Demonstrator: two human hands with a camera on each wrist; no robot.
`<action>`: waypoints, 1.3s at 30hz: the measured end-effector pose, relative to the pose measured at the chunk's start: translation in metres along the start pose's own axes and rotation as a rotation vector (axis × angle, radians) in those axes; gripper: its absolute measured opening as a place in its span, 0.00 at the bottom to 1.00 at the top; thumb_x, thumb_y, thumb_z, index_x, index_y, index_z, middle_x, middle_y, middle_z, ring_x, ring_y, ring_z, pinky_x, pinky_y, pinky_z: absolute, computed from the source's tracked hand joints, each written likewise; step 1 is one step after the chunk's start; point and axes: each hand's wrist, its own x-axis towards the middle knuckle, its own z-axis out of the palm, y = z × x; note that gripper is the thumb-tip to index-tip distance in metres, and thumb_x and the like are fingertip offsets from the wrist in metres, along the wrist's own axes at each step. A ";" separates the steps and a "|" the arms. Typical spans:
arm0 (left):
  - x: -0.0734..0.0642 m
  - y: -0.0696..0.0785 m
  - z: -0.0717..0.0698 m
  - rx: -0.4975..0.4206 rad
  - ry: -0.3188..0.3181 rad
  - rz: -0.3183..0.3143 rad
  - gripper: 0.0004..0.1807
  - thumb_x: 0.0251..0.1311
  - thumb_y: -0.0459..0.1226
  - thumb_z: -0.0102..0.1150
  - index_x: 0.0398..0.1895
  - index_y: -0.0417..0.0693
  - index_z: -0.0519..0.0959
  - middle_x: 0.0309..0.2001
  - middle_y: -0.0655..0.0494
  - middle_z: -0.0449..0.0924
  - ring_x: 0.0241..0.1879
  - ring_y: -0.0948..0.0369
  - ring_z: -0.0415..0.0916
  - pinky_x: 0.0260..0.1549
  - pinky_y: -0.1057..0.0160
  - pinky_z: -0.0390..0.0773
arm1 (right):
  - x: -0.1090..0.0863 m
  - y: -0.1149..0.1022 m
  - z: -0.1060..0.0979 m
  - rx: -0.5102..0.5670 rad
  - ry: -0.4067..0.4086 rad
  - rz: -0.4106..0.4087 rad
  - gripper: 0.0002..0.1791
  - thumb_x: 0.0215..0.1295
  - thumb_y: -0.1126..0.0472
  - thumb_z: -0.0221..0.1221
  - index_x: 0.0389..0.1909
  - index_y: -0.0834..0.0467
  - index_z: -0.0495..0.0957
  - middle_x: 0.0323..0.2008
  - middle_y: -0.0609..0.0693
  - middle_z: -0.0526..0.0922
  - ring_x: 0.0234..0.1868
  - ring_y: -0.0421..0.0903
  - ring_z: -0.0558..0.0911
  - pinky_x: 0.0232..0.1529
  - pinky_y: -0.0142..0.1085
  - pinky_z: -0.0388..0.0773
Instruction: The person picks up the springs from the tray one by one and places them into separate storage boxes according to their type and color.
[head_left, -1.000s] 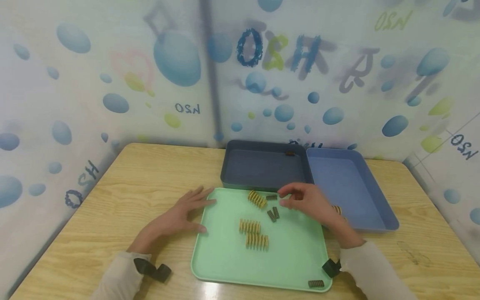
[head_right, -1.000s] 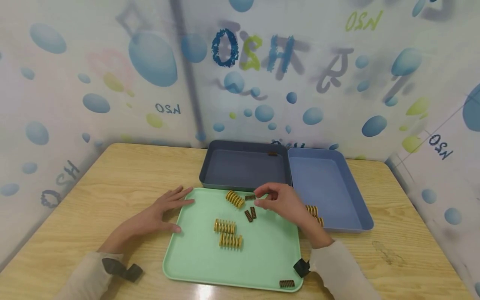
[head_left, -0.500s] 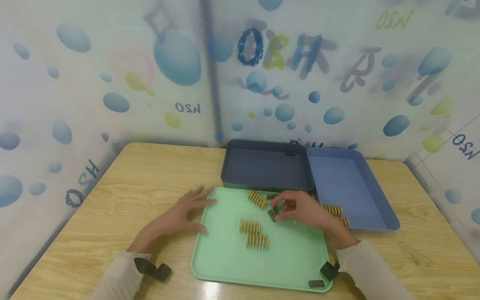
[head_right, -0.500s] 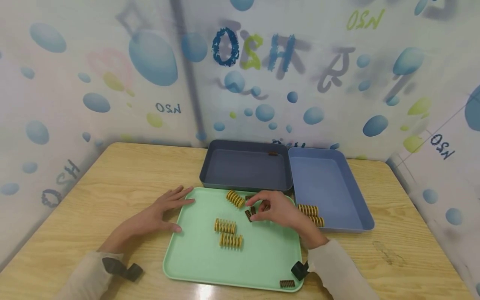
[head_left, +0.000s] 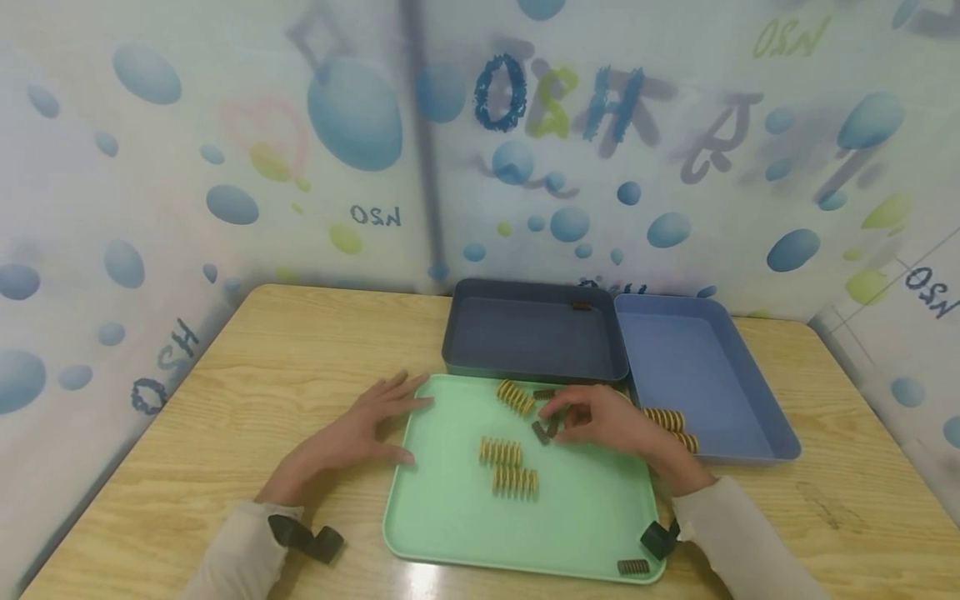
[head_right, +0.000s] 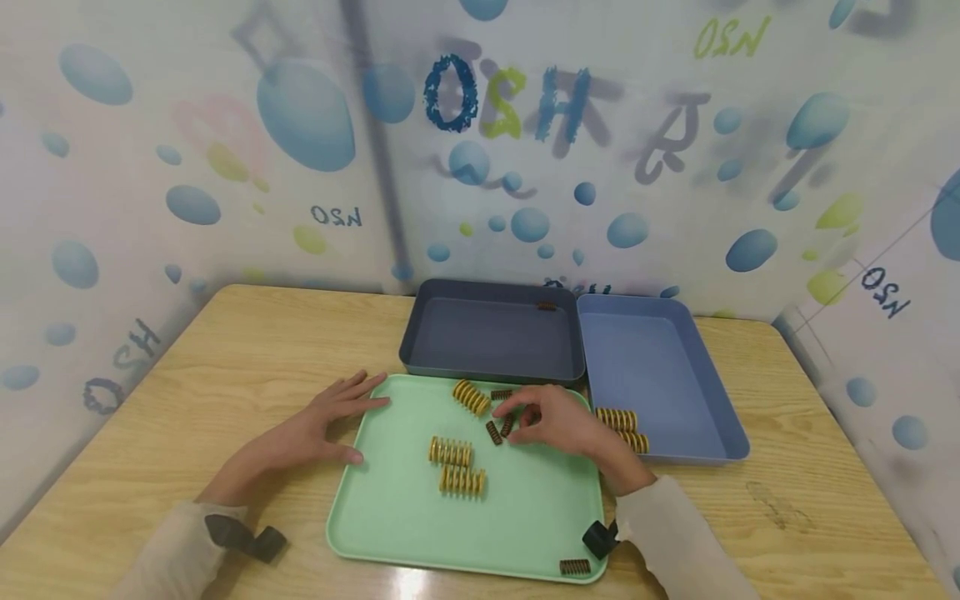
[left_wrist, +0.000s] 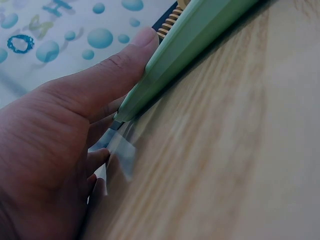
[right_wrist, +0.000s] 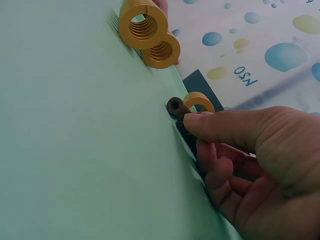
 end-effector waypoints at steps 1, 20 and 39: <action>0.000 0.000 0.000 0.000 0.000 0.000 0.43 0.49 0.54 0.69 0.67 0.48 0.68 0.74 0.49 0.49 0.72 0.39 0.37 0.65 0.36 0.36 | 0.000 0.000 0.000 -0.003 -0.001 -0.001 0.17 0.59 0.62 0.66 0.51 0.53 0.80 0.43 0.47 0.81 0.29 0.44 0.78 0.29 0.35 0.76; 0.000 0.001 0.000 -0.005 0.002 -0.007 0.43 0.48 0.54 0.69 0.67 0.47 0.69 0.74 0.49 0.50 0.72 0.40 0.37 0.65 0.36 0.36 | 0.000 0.001 0.002 -0.085 0.046 0.062 0.13 0.56 0.60 0.68 0.44 0.52 0.83 0.36 0.44 0.81 0.29 0.42 0.73 0.29 0.34 0.74; 0.000 -0.001 0.000 -0.003 0.007 -0.003 0.43 0.48 0.55 0.69 0.67 0.49 0.68 0.74 0.50 0.49 0.72 0.40 0.37 0.65 0.36 0.35 | -0.001 -0.008 0.006 -0.172 0.083 0.109 0.11 0.53 0.58 0.70 0.39 0.49 0.84 0.24 0.42 0.75 0.22 0.39 0.70 0.24 0.33 0.71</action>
